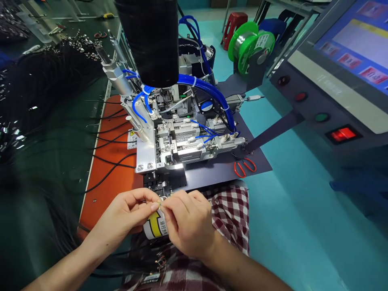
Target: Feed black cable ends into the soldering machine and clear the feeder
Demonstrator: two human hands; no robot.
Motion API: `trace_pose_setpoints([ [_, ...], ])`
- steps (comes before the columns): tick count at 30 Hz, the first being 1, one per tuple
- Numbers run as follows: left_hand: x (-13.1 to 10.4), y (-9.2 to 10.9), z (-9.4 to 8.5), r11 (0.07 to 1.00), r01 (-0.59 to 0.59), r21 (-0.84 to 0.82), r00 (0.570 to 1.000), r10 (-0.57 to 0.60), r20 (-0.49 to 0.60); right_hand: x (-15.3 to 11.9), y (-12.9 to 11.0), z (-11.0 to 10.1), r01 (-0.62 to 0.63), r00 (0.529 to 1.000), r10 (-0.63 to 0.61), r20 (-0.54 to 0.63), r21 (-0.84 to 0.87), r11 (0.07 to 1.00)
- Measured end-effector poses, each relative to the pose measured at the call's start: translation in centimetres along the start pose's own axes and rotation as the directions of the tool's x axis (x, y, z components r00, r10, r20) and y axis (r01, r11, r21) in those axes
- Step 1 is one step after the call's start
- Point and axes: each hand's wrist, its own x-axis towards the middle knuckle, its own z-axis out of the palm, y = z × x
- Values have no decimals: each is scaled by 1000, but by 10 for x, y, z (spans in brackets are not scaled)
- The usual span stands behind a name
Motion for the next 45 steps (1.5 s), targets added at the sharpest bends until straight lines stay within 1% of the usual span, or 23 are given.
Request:
trace_pose_setpoints([
  [2, -1, -2, 1, 999, -45, 15, 999, 45, -23, -2, 2, 2, 30, 1000, -30, -3, -17, 999],
  [5, -3, -6, 3, 992, -122, 25, 991, 123, -60, -2, 2, 6, 7, 1000, -7, -23, 19, 1000],
  [10, -5, -12, 6, 965, -257, 57, 959, 262, -106, 0, -3, 10, -190, 976, 210, -56, 247, 950],
  [12, -5, -12, 6, 957, -279, 82, 953, 286, -101, 1, -4, 10, -200, 975, 219, -49, 255, 946],
  [14, -5, -12, 6, 959, -268, 91, 956, 276, -98, 2, -4, 8, -189, 979, 201, -26, 242, 952],
  [15, -4, -12, 6, 963, -255, 87, 959, 263, -104, 3, -3, 7, -218, 974, 225, 1, 257, 941],
  [18, -3, -11, 6, 977, -208, 50, 971, 213, -112, 5, -4, 5, -403, 915, 382, 129, 343, 849],
  [20, -2, -10, 6, 986, -167, 14, 980, 167, -106, 7, -5, 5, -469, 883, 433, 180, 358, 807],
  [21, -2, -10, 6, 990, -141, -9, 985, 139, -99, 8, -5, 5, -463, 886, 426, 180, 351, 814],
  [23, -2, -10, 5, 994, -91, -55, 993, 86, -79, 8, -4, 5, -398, 917, 369, 149, 318, 861],
  [27, -1, -13, 2, 987, -27, -160, 1000, 24, -19, 5, 2, 5, -156, 987, 149, 53, 193, 969],
  [29, -2, -15, 1, 973, 9, -232, 1000, -4, 22, 3, 4, 4, -29, 999, 27, 24, 118, 993],
  [31, -2, -16, 0, 957, 39, -288, 998, -22, 60, 3, 4, 4, 16, 1000, -18, 16, 103, 995],
  [32, -2, -16, 0, 952, 42, -303, 998, -23, 67, 4, 3, 4, -27, 999, 24, 23, 139, 990],
  [33, -2, -16, 1, 951, 37, -307, 998, -18, 65, 6, 1, 4, -121, 992, 114, 44, 206, 971],
  [34, -2, -16, 1, 953, 26, -303, 999, -10, 53, 8, -1, 4, -254, 967, 238, 90, 292, 922],
  [36, -3, -16, 2, 962, -6, -274, 1000, 11, 16, 11, -5, 5, -522, 853, 463, 242, 448, 726],
  [37, -4, -15, 3, 968, -23, -249, 1000, 23, -1, 12, -7, 6, -611, 789, 524, 320, 493, 620],
  [38, -4, -14, 3, 975, -37, -218, 999, 35, -13, 13, -9, 6, -665, 742, 555, 375, 516, 541],
  [39, -4, -14, 3, 981, -50, -187, 999, 46, -23, 13, -10, 7, -686, 720, 568, 398, 526, 502],
  [40, -4, -13, 4, 986, -61, -158, 998, 57, -30, 12, -11, 7, -686, 720, 575, 389, 527, 502],
  [43, -4, -12, 5, 991, -68, -112, 997, 65, -28, 9, -12, 7, -627, 771, 568, 288, 500, 597],
  [45, -3, -13, 5, 991, -60, -119, 998, 57, -23, 8, -11, 7, -623, 773, 567, 284, 510, 594],
])
